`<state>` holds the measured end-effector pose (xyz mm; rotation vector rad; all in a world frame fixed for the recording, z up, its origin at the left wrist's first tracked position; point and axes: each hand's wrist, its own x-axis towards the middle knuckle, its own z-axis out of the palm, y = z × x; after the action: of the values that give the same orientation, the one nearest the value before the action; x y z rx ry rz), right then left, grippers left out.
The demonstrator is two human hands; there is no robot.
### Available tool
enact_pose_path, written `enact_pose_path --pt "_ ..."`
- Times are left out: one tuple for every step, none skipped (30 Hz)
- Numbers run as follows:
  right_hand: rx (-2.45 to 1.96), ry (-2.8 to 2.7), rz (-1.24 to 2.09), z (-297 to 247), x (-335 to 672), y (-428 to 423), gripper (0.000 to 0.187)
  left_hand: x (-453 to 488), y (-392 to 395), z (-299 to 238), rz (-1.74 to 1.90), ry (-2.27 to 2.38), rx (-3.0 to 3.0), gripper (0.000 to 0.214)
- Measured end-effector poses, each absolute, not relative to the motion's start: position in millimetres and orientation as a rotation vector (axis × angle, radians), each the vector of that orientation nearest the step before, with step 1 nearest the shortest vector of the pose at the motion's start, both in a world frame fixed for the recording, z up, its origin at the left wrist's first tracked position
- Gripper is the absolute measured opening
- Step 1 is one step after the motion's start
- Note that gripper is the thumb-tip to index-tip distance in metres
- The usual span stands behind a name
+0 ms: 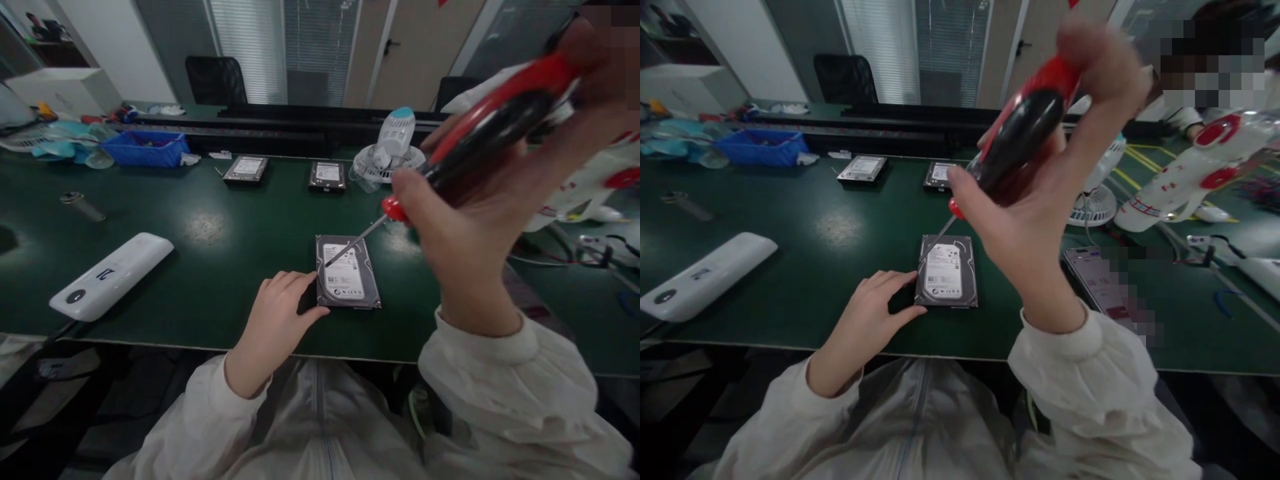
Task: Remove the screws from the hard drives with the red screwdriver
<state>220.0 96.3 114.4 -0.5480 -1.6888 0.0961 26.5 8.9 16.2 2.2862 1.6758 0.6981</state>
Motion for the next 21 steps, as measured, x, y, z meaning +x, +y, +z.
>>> enact_pose_path --pt "-0.54 -1.626 0.053 110.0 215.8 95.5 0.064 24.6 10.0 14.9 0.707 1.656 2.267 0.044" --pt "-0.486 -1.616 0.016 105.5 212.8 93.5 0.061 23.0 10.7 13.5 0.72 1.646 2.244 0.043" --pt "-0.472 -1.614 0.008 101.3 211.0 91.0 0.06 22.0 11.0 12.2 0.732 1.641 2.216 0.043" --pt "-0.488 -1.634 0.017 97.6 210.1 88.3 0.06 21.4 11.2 11.0 0.751 1.642 2.179 0.043" --pt "-0.495 -1.647 0.02 94.7 210.0 85.9 0.06 21.2 11.3 10.0 0.773 1.644 2.14 0.042" --pt "-0.51 -1.653 0.019 92.6 210.2 84.1 0.061 21.2 11.3 9.1 0.795 1.644 2.1 0.042" --pt "-0.522 -1.656 0.013 91.4 210.4 82.8 0.062 21.3 11.2 8.5 0.819 1.641 2.064 0.041" --pt "-0.514 -1.654 0.002 90.8 210.4 82.1 0.063 21.4 11.1 8.0 0.84 1.635 2.036 0.04" --pt "-0.496 -1.654 -0.004 90.8 210.1 81.6 0.063 21.5 10.8 7.7 0.857 1.627 2.015 0.04" --pt "-0.466 -1.656 -0.002 91.0 209.5 81.2 0.063 21.4 10.5 7.5 0.872 1.619 2.0 0.038" --pt "-0.429 -1.659 0.01 91.4 208.8 80.8 0.063 21.3 10.2 7.4 0.883 1.61 1.986 0.035" --pt "-0.4 -1.666 0.033 91.7 207.9 80.1 0.064 21.2 9.8 7.5 0.892 1.601 1.972 0.032" --pt "-0.385 -1.675 0.056 91.8 207.1 79.4 0.065 21.1 9.5 7.6 0.897 1.593 1.96 0.028" --pt "-0.386 -1.686 0.071 91.7 206.4 78.6 0.067 21.1 9.3 7.9 0.901 1.586 1.951 0.024" --pt "-0.399 -1.7 0.073 91.3 205.9 78.0 0.068 21.1 9.1 8.3 0.903 1.579 1.945 0.021" --pt "-0.412 -1.714 0.062 90.7 205.6 77.7 0.069 21.2 9.1 8.8 0.902 1.574 1.944 0.019" --pt "-0.422 -1.726 0.045 90.0 205.4 77.6 0.069 21.4 9.1 9.4 0.899 1.568 1.947 0.017" --pt "-0.427 -1.735 0.027 89.3 205.2 78.0 0.068 21.5 9.1 10.0 0.891 1.564 1.953 0.016" --pt "-0.43 -1.744 0.015 88.7 205.1 78.6 0.068 21.7 9.2 10.5 0.881 1.561 1.96 0.014" --pt "-0.429 -1.754 0.011 88.1 204.9 79.4 0.068 21.8 9.2 11.0 0.87 1.558 1.965 0.012" --pt "-0.425 -1.764 0.011 87.6 204.7 80.4 0.069 21.9 9.3 11.4 0.86 1.555 1.971 0.011"
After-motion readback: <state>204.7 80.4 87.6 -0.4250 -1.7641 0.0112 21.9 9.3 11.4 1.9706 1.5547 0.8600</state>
